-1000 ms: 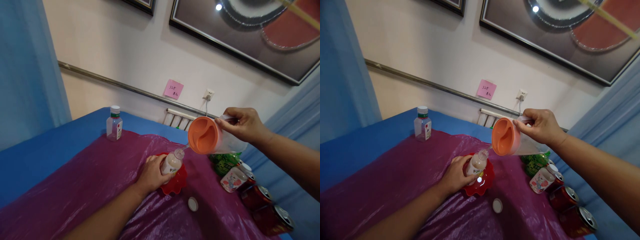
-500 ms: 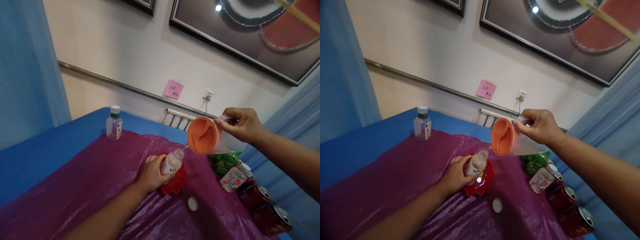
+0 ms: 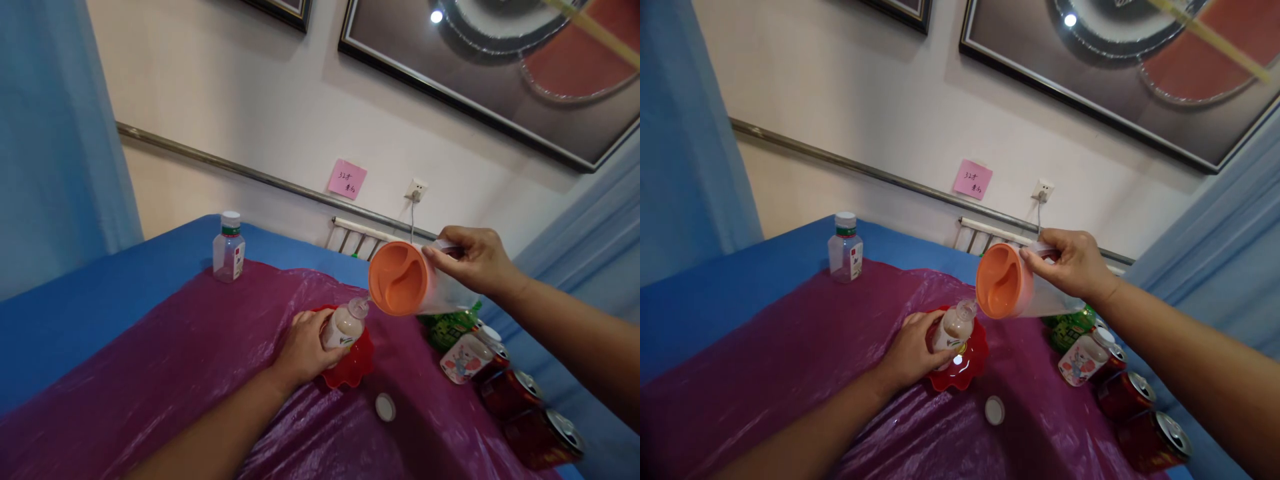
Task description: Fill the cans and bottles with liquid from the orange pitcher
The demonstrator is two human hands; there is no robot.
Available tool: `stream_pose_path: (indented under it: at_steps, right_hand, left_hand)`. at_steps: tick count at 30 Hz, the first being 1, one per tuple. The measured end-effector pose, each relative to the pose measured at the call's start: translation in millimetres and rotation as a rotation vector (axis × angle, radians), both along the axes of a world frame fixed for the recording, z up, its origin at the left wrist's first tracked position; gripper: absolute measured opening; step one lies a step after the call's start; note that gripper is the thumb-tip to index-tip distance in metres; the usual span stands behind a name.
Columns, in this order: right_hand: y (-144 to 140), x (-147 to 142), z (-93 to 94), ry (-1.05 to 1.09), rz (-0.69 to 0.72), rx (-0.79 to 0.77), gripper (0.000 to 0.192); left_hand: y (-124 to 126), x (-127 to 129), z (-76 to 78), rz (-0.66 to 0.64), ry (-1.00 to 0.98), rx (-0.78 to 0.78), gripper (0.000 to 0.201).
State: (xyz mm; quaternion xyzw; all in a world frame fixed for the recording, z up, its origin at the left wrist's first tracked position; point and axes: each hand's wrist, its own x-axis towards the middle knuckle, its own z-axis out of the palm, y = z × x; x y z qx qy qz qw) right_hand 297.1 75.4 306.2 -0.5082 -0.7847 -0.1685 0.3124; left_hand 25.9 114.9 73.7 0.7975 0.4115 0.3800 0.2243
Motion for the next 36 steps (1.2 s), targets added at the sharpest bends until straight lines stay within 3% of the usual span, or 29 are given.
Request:
stream_pose_path:
  at_steps: [7, 13, 19, 25, 30, 36]
  right_hand:
    - [6.4, 11.5, -38.4, 0.222, -0.003, -0.037, 0.042]
    - [21.4, 32.2, -79.5, 0.571, -0.041, -0.052, 0.046]
    - [53.4, 44.2, -138.3, 0.879, -0.136, 0.059, 0.058]
    - [78.5, 35.5, -193.1, 1.145, -0.188, 0.088, 0.061]
    - [88.1, 33.4, -207.8, 1.276, -0.210, 0.121, 0.062]
    - [87.9, 44.9, -199.5, 1.311, -0.223, 0.153, 0.063]
  left_hand:
    - [-0.8, -0.4, -0.4, 0.035, -0.020, 0.019, 0.060]
    - [0.3, -1.4, -2.3, 0.054, -0.050, -0.011, 0.067]
    - [5.6, -1.9, -3.1, 0.090, -0.116, -0.019, 0.070]
    - [9.5, -3.4, -7.0, 0.103, -0.130, 0.046, 0.067]
    - [11.0, -4.9, -9.3, 0.128, -0.112, 0.031, 0.069]
    - [14.7, -4.4, -10.0, 0.114, -0.110, 0.000, 0.069]
